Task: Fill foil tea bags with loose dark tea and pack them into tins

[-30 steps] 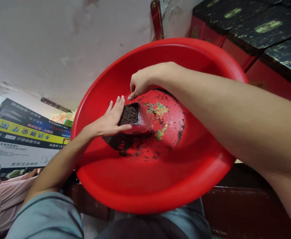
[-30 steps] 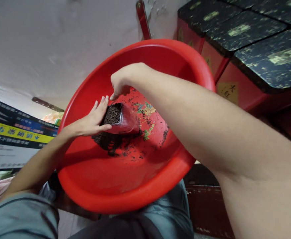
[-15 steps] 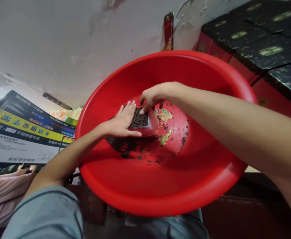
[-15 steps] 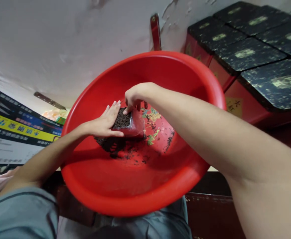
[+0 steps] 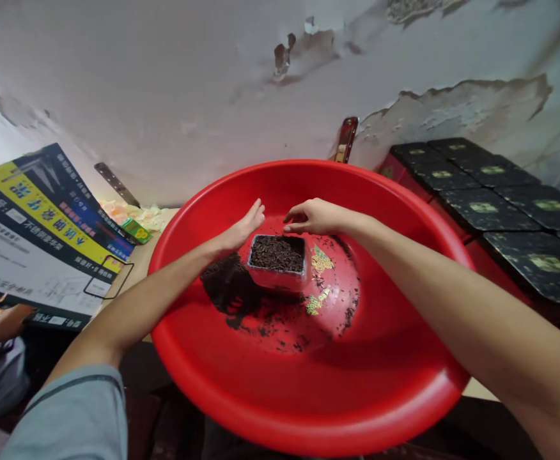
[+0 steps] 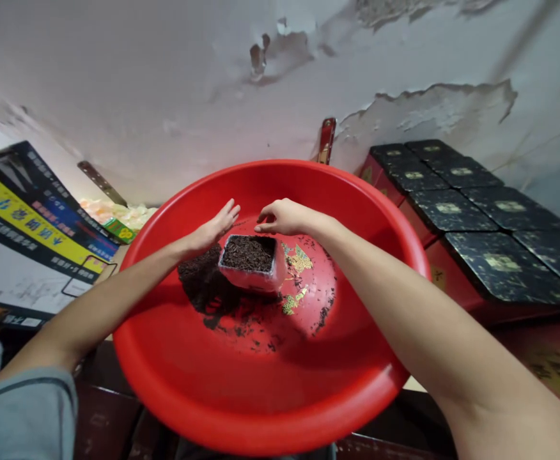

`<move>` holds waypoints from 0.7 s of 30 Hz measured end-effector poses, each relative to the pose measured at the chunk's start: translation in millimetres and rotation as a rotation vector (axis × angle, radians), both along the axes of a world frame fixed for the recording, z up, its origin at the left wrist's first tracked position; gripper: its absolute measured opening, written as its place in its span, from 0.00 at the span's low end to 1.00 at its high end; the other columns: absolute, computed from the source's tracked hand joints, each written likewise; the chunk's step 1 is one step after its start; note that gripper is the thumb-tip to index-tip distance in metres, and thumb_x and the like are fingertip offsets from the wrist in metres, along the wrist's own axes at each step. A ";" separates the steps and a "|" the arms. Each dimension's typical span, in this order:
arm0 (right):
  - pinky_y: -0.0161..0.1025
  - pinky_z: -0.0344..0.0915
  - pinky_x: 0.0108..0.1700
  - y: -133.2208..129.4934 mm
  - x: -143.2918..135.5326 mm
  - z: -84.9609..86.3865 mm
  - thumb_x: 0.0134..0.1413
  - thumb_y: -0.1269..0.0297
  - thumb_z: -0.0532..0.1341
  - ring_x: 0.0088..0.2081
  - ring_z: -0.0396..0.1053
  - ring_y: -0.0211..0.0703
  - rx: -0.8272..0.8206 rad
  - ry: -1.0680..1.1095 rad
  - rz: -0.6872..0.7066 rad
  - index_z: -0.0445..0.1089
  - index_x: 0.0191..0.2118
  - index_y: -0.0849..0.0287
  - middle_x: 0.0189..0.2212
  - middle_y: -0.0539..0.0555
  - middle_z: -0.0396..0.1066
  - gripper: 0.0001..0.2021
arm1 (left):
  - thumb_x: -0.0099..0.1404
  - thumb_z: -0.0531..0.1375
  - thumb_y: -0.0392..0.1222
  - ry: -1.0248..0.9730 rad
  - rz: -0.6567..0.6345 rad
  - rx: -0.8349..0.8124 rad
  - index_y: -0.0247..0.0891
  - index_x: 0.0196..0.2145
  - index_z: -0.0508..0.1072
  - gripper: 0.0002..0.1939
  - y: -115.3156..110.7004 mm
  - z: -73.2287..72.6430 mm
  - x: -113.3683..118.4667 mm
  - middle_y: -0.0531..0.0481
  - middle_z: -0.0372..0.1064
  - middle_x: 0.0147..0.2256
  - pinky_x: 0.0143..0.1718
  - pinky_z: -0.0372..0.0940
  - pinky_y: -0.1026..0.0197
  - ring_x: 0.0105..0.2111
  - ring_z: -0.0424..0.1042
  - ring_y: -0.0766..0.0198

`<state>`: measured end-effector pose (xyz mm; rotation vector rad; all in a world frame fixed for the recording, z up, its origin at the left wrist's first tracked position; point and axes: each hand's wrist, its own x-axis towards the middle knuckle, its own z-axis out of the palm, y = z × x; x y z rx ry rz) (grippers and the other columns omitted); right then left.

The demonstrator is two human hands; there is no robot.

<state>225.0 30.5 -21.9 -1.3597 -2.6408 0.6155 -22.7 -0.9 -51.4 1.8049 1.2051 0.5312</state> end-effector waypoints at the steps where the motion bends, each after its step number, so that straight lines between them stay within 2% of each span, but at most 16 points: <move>1: 0.41 0.73 0.55 -1.3 -1.9 -2.1 0.71 0.54 0.65 0.49 0.81 0.49 0.020 -0.035 -0.005 0.81 0.60 0.58 0.51 0.60 0.84 0.19 | 0.78 0.46 0.66 0.037 0.007 0.008 0.42 0.82 0.23 0.51 1.7 -3.7 -0.6 0.44 0.25 0.82 0.81 0.37 0.45 0.82 0.31 0.56; 5: 0.42 0.72 0.48 -5.4 -8.2 -12.6 0.74 0.48 0.60 0.49 0.81 0.52 0.067 -0.222 -0.051 0.82 0.58 0.55 0.50 0.60 0.84 0.21 | 0.76 0.50 0.62 0.160 0.026 0.014 0.35 0.82 0.29 0.51 4.1 -18.4 0.2 0.37 0.29 0.82 0.80 0.40 0.46 0.82 0.35 0.53; 8: 0.41 0.69 0.44 -5.5 -9.0 -17.5 0.77 0.47 0.55 0.47 0.81 0.51 0.040 -0.298 -0.026 0.82 0.57 0.55 0.49 0.61 0.84 0.23 | 0.76 0.51 0.62 0.274 0.008 0.013 0.30 0.82 0.35 0.52 0.2 -21.5 4.8 0.35 0.32 0.81 0.80 0.42 0.48 0.81 0.40 0.51; 14: 0.38 0.68 0.44 -0.6 -7.3 -21.8 0.78 0.48 0.53 0.41 0.79 0.45 -0.060 -0.304 0.079 0.82 0.54 0.55 0.44 0.58 0.84 0.23 | 0.75 0.47 0.65 0.418 -0.012 0.010 0.27 0.82 0.42 0.51 -8.3 -12.2 13.0 0.35 0.37 0.81 0.80 0.43 0.48 0.81 0.42 0.47; 18: 0.38 0.68 0.43 -4.1 -11.9 -22.9 0.79 0.47 0.52 0.41 0.80 0.46 -0.075 -0.358 0.030 0.82 0.53 0.57 0.44 0.60 0.84 0.25 | 0.76 0.43 0.64 0.493 -0.059 0.011 0.24 0.81 0.46 0.50 -7.7 -6.4 15.0 0.34 0.39 0.80 0.80 0.42 0.50 0.81 0.43 0.48; 21: 0.40 0.69 0.43 -10.8 -14.2 -16.6 0.79 0.48 0.53 0.45 0.81 0.51 -0.014 -0.401 -0.024 0.81 0.57 0.56 0.47 0.61 0.84 0.24 | 0.77 0.41 0.64 0.497 -0.046 0.031 0.24 0.80 0.48 0.48 -5.6 -3.9 14.0 0.34 0.42 0.80 0.79 0.43 0.50 0.80 0.45 0.49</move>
